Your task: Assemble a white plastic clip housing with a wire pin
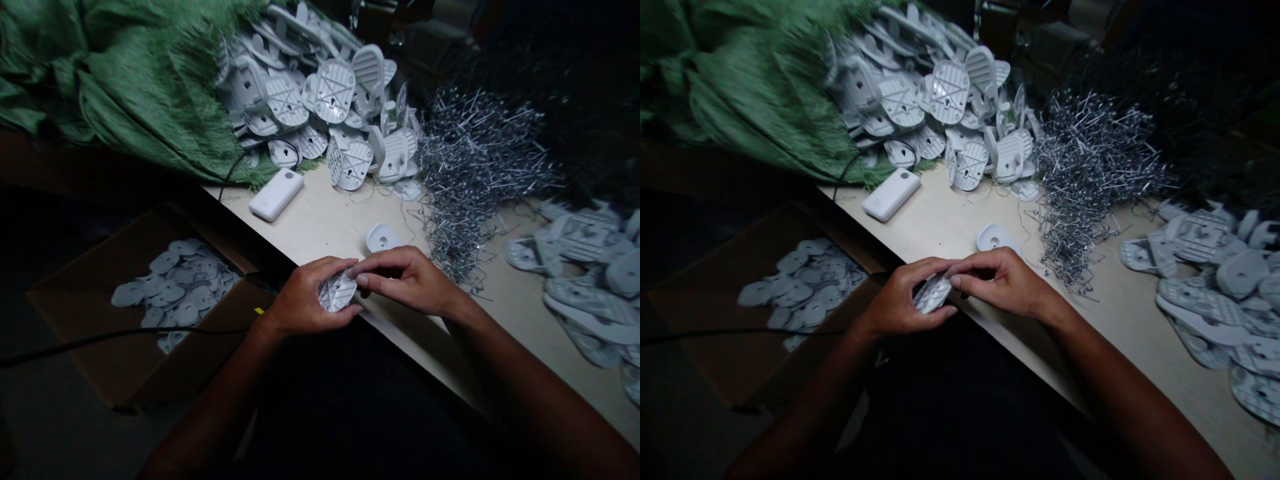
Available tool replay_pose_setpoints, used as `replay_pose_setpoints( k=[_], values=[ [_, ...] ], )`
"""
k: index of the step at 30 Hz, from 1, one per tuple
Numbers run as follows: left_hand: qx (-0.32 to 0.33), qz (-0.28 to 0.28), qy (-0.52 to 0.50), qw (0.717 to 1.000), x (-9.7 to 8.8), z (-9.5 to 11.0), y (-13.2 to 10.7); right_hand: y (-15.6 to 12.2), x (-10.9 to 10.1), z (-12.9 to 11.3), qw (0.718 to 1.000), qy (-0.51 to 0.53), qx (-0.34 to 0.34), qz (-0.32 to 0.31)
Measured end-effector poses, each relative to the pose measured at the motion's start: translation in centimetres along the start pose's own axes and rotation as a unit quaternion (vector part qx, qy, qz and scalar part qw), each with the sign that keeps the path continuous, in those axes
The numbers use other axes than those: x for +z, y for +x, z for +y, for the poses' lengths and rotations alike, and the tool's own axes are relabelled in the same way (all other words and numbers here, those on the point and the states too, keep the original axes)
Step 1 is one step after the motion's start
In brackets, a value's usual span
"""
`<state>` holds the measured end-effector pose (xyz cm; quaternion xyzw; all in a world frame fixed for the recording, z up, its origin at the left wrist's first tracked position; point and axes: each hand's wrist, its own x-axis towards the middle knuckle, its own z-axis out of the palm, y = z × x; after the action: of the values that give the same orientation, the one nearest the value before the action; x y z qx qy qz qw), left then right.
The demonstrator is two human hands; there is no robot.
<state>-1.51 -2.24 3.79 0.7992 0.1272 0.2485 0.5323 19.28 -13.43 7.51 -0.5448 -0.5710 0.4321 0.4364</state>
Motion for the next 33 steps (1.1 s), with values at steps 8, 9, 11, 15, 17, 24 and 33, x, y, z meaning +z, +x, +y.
replay_pose_setpoints(
  k=[8, 9, 11, 15, 17, 24, 33],
  values=[
    [0.006, 0.018, -0.005, 1.0, -0.3, 0.0, -0.2, 0.4, 0.2, 0.2, 0.999, 0.037, -0.004, -0.016],
    [0.002, 0.019, -0.01, 1.0, -0.3, 0.1, -0.2, 0.4, 0.3, 0.2, 0.999, 0.042, -0.004, -0.018],
    [-0.006, 0.023, -0.015, 1.0, -0.5, 0.2, -0.1, 0.5, 0.6, 0.2, 0.999, 0.045, -0.005, -0.008],
    [-0.002, 0.029, 0.002, 1.0, -0.9, 0.7, 0.0, 0.6, 1.4, 0.2, 0.998, 0.056, 0.004, 0.042],
    [0.011, 0.017, 0.017, 1.0, -1.1, 0.8, 0.0, 0.7, 1.6, 0.2, 0.994, 0.095, 0.022, 0.045],
    [0.047, -0.031, 0.071, 0.996, -1.1, 0.5, -0.4, 0.7, 0.7, 0.1, 0.984, 0.155, 0.084, -0.015],
    [0.062, -0.037, 0.073, 0.995, -1.2, 0.5, -0.3, 0.7, 1.1, 0.4, 0.972, 0.216, 0.092, -0.02]
  ],
)
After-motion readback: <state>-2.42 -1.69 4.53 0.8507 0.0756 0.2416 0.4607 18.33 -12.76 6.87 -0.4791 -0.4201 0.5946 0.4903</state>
